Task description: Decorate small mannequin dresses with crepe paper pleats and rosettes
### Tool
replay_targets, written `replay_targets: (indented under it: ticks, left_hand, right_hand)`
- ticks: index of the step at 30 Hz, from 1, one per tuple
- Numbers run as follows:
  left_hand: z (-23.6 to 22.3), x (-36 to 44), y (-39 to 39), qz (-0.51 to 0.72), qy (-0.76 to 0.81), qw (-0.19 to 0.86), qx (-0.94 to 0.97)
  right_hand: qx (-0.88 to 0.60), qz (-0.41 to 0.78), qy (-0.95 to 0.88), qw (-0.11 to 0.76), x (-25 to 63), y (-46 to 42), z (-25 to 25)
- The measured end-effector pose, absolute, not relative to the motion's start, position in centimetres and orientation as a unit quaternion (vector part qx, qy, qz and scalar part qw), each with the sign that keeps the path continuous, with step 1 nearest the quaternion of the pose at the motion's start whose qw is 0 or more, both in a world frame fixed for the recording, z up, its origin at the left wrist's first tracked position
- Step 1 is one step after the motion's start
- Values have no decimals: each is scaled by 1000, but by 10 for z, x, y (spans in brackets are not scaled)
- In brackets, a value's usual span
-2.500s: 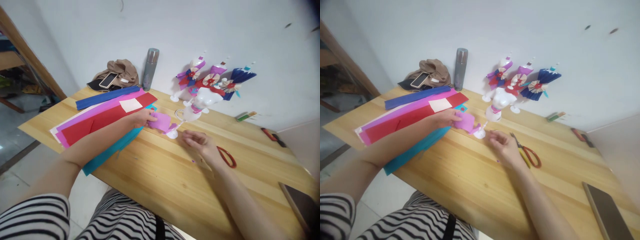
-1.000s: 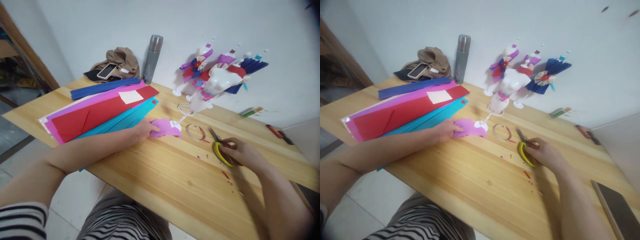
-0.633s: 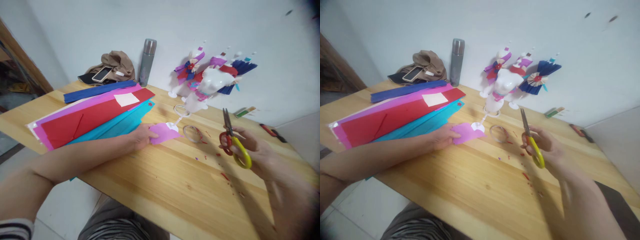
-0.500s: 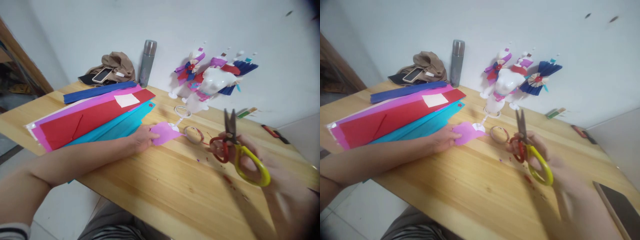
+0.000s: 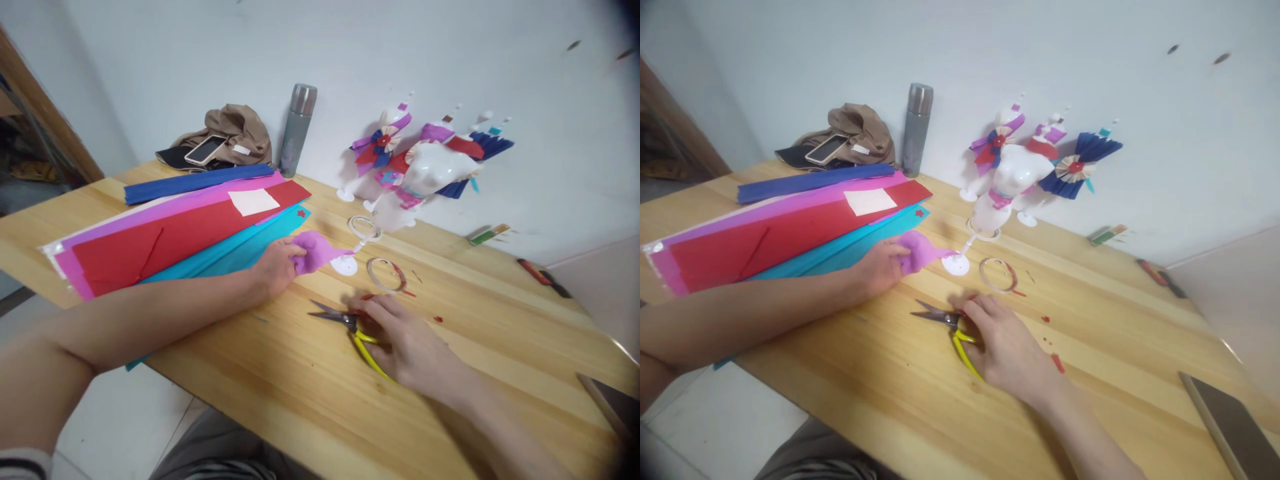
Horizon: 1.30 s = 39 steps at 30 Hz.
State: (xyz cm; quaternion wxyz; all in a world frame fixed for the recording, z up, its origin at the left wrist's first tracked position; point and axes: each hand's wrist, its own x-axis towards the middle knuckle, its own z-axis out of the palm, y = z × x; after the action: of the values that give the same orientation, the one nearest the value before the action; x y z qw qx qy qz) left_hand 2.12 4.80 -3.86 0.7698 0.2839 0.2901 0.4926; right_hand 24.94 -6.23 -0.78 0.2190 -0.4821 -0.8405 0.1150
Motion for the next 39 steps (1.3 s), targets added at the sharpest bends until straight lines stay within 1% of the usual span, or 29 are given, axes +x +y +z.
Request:
replay_targets:
  ticks: [3,5,7,8,11,14,17,20,23,26,29,32,35,39]
  left_hand:
    - [-37,22,47,478,276,782,291]
    - [-36,24,43,454,257,799,299]
    - [-34,27,37,430,236,815,307]
    - [-33,28,33,419,228,821,313]
    - [-29,28,21,377,219,830,348]
    - [-24,26,12,317,223,840,381]
    - [-21,24,9,271,230,845,399]
    - [-22,24,8,251,244,836,423]
    - [-25,26,6,233,251,818,462]
    - [-24,27,2,208,246,791,520]
    - [-19,26,0,226,281,748,557]
    - [-13,24,1,269,325,696,581]
    - [-8,21,0,282,328,666,608]
    - [-5,20,-4,322,285,691,581]
  right_hand:
    - [-455,103,-864,189,248,-67,-12]
    - [-486,41,-836,251,247,-67,-16]
    - [-508,-69,-792,331,243,-66,-21]
    - [-501,-118,-782,352,241,-64,-23]
    - [-460,-207,-784,362,233,-58,-25]
    - [-427,-221,-788,384,228,-54,-22]
    - [-462,-172,-749,442,229,-56,-19]
    - [-517,-76,-690,502,230,-59,-20]
    - [-552,56,-619,556,228,-61,-24]
    - [-564,222,-515,606,222,-62,-24]
    - [-556,333,-447,617,217,-63,-20]
    - [-563,359,-442,598,214,-66,-16]
    - [-559,370,-442,596,213,-70,-15]
    - [-548,396,-444,588,208,-72,-13]
